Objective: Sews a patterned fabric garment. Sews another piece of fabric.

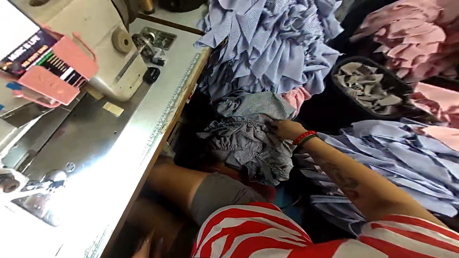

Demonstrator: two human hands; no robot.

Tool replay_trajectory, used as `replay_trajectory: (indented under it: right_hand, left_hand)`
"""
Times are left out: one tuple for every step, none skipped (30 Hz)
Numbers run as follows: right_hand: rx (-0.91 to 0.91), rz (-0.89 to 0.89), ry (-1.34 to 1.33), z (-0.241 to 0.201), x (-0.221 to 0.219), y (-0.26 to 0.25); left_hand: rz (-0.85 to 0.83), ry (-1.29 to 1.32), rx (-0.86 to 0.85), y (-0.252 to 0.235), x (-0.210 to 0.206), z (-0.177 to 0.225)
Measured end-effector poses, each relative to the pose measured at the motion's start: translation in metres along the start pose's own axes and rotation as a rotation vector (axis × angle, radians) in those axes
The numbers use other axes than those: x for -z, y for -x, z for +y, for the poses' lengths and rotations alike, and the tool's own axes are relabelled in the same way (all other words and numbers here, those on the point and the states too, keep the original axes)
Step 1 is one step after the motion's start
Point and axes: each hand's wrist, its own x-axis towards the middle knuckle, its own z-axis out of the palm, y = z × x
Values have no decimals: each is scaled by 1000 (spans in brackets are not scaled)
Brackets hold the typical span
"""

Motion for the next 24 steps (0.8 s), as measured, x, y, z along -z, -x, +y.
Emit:
replay_trajectory:
  right_hand:
    - [22,42,-14,-2,7,7]
    - [53,73,-45,-4,14,14]
    - [75,69,-86,-4,19,22]
    - [98,51,-133,-4,25,29]
    - [123,38,-174,-3,31,35]
    - [147,25,-207,-1,37,39]
    - [173,9,-243,0,43,44]
    - [193,-12,-270,0,49,50]
    - [194,-47,-259,-2,56,58]
    - [178,-74,-211,-8,65,69]
    - [157,-88,-140,-17,75,82]
    - [153,-87,-81,-26,85,92]
    - [184,-77,-54,-35,96,102]
    - [248,-67,-58,-43,105,110]
    - [329,-52,-83,-50,113,117]
    - [418,-30,-110,-55,120,123]
    - [501,-20,-135,-61,126,128]
    - [581,-18,-160,-66,132,134]
    - [662,-11,-190,-69,138,140]
    - [749,7,-230,-71,142,145]
    - [849,54,-282,-71,145,150]
    - [950,107,-336,-71,149,154]
    - [1033,149,-377,-72,154,160]
    - [1098,179,-402,-72,160,165]
  left_hand:
    - [-5,-10,-64,-17,9,17]
    - [-17,-6,-130,-34,15,34]
    - [-34,2,-202,-52,18,48]
    - [-47,16,-288,-72,18,63]
    - [-61,24,-370,-95,17,79]
    - [-85,28,-442,-119,14,96]
    - [-118,38,-500,-142,10,113]
    - [-148,50,-548,-165,3,131]
    - [-176,57,-588,-186,-5,149]
    - [-202,54,-617,-203,-12,168]
    - [-217,49,-644,-217,-19,187]
    - [-220,43,-665,-229,-25,206]
    - [-218,43,-680,-238,-31,225]
    - [-210,56,-702,-244,-37,243]
    - [-199,79,-732,-249,-43,259]
    - [-190,97,-766,-253,-48,273]
    - [-182,111,-800,-256,-53,284]
    - [-175,119,-830,-260,-58,291]
    - [-173,129,-846,-263,-62,295]
    - [-170,149,-849,-269,-66,295]
    - [-162,194,-839,-276,-71,292]
    - [-164,261,-799,-284,-75,287]
    - [-178,354,-749,-289,-76,283]
    - [-195,482,-698,-290,-71,279]
